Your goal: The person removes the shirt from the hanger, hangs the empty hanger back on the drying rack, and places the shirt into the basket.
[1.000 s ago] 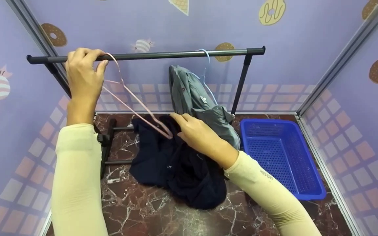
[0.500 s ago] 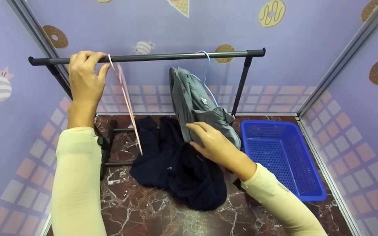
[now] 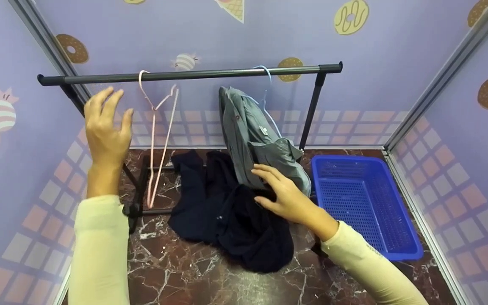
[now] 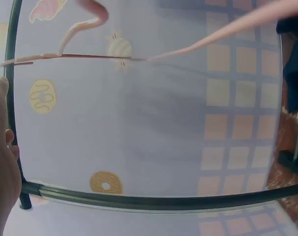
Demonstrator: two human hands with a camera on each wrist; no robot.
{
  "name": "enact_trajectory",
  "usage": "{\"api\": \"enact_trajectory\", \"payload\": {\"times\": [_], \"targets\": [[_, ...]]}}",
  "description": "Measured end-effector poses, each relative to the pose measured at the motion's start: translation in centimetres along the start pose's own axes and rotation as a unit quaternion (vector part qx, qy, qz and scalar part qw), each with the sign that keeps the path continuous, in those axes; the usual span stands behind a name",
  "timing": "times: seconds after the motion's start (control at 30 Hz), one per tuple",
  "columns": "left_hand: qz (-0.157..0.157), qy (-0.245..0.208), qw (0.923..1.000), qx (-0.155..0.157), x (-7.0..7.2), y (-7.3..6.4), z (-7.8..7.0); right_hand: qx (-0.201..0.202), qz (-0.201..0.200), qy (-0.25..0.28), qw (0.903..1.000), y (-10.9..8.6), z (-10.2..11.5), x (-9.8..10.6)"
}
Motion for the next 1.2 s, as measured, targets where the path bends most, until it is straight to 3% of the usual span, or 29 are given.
{"api": "enact_trajectory", "payload": {"times": [0.23, 0.47, 0.7, 0.87, 1.2], "targets": [[0.022, -0.012, 0.9982, 0.055, 0.8, -3.8, 2.2, -0.019, 0.019, 0.021, 0.9994, -2.0, -1.1, -1.0], [0.095, 0.004, 0.9908, 0.096, 0.2, -8.5, 4.2, -0.063, 0.042, 0.035, 0.9965, -3.8, -2.2, -2.1], [0.189, 0.023, 0.9694, 0.155, -1.7, -13.1, 5.4, -0.079, 0.066, 0.047, 0.9935, -5.8, -3.4, -3.6], [0.246, 0.031, 0.9494, 0.192, -3.4, -16.0, 6.0, -0.081, 0.088, 0.050, 0.9916, -7.2, -4.3, -4.7], [0.352, 0.011, 0.9113, 0.213, -8.3, -20.0, 5.5, -0.107, 0.136, 0.051, 0.9835, -8.6, -6.2, -6.8]]}}
Point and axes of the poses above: each hand's wrist, its own y-axis towards the middle knuckle, its own x-axis out of the back of the hand, z = x × y, the point moved 3 cm from there along y, towards the middle knuckle, and after that the axes turned 2 degrees about -z, right-handed, at the moved point
